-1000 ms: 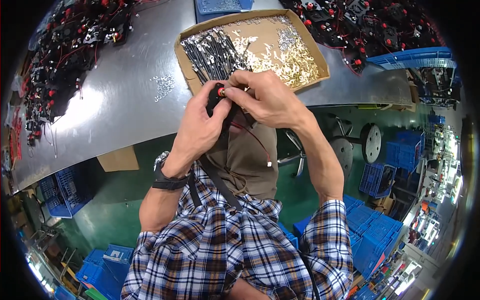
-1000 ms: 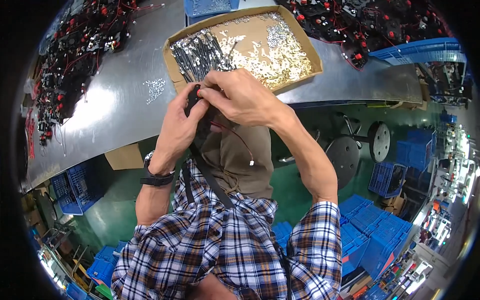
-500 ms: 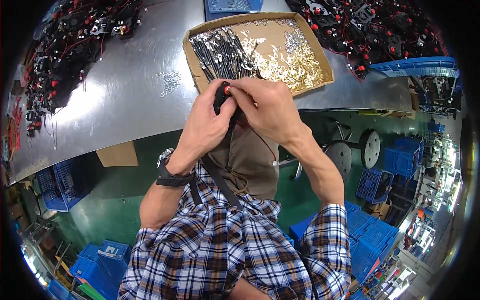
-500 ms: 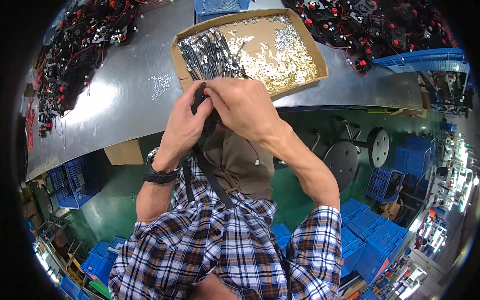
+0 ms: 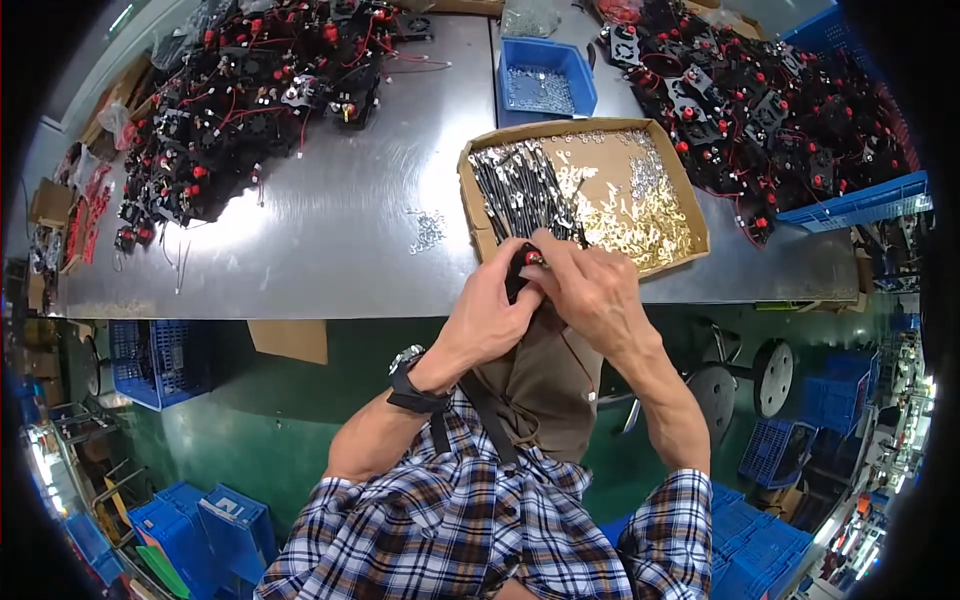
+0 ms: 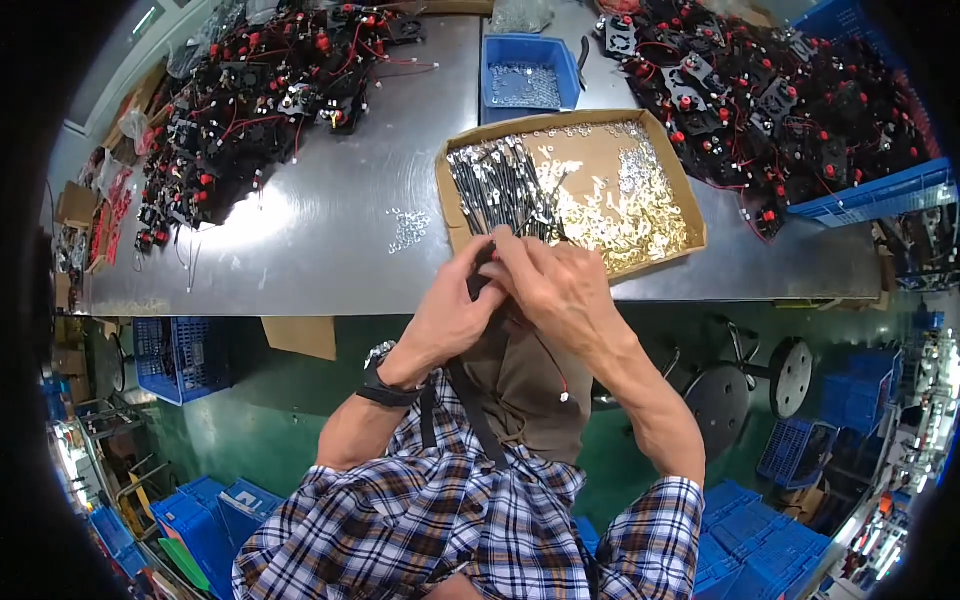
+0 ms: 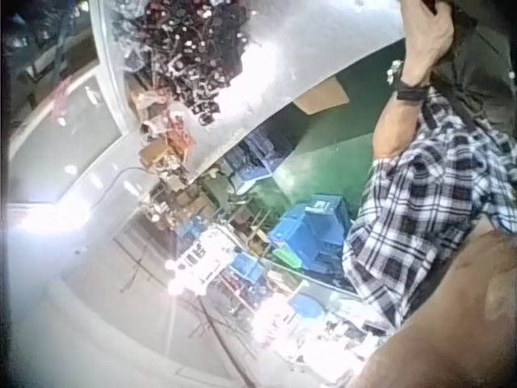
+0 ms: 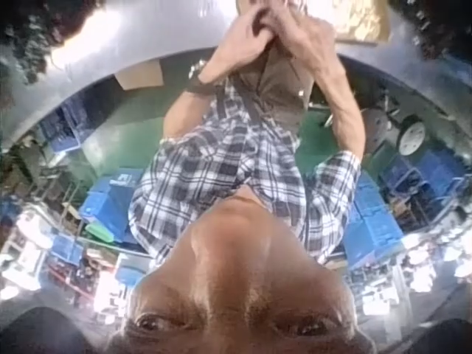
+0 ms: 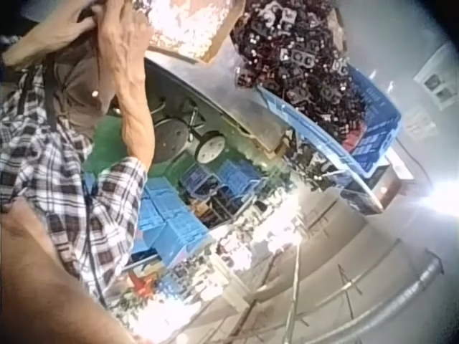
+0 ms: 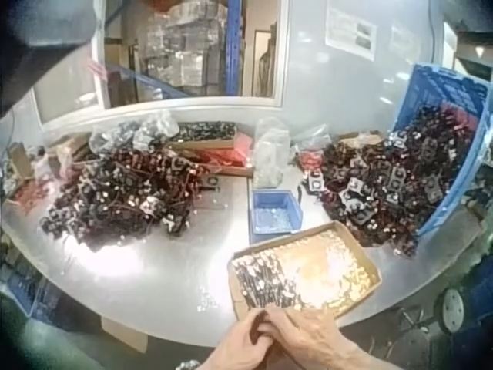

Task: Manually plugging wires into electronic housings and organizing them on a tray.

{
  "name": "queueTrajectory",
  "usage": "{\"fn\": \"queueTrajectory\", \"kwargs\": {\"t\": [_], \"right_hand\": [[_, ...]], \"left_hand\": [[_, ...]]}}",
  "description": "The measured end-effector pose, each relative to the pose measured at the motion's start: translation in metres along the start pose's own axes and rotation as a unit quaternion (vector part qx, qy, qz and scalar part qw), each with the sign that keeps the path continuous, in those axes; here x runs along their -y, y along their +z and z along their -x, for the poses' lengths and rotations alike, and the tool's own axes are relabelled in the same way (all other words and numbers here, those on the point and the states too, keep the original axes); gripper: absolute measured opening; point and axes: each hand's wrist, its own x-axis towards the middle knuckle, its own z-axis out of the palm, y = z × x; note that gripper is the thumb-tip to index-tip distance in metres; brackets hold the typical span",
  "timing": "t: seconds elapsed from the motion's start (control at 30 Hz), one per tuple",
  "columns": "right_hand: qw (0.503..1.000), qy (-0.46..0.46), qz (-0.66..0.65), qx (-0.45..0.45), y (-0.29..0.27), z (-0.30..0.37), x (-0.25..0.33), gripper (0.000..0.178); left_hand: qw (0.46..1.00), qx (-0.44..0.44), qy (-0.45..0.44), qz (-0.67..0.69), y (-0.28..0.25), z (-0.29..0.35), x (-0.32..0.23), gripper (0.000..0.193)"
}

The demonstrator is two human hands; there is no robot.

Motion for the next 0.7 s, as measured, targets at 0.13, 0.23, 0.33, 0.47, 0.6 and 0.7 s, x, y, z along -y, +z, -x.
{"fn": "queueTrajectory", "kwargs": {"t": [0.13, 0.23, 0.33, 0.47, 0.6, 0.7], "right_hand": [[1.0, 0.005, -0.009, 0.018, -0.012, 0.003, -0.004, 0.02], [0.987, 0.084, 0.04, 0.134, -0.013, 0.004, -0.006, 0.022], [0.995, 0.016, -0.089, 0.031, -0.013, 0.0, 0.0, 0.033], [0.96, 0.113, -0.045, 0.251, -0.023, 0.007, -0.014, 0.042], [0.992, 0.029, -0.092, 0.076, -0.016, 0.006, -0.005, 0.037], [0.981, 0.073, -0.037, 0.175, -0.022, 0.022, -0.025, 0.039]], "left_hand": [[1.0, -0.004, 0.028, 0.011, 0.005, -0.004, -0.002, 0.031], [0.99, 0.023, -0.089, 0.108, 0.002, -0.001, -0.025, 0.03], [0.997, 0.005, 0.078, -0.015, -0.002, -0.005, -0.01, 0.029], [0.975, 0.052, -0.145, 0.162, -0.002, -0.004, -0.027, 0.029], [0.996, 0.02, 0.08, -0.022, -0.001, -0.009, 0.007, 0.026], [0.976, 0.032, -0.13, 0.174, 0.009, -0.006, -0.021, 0.028]]}}
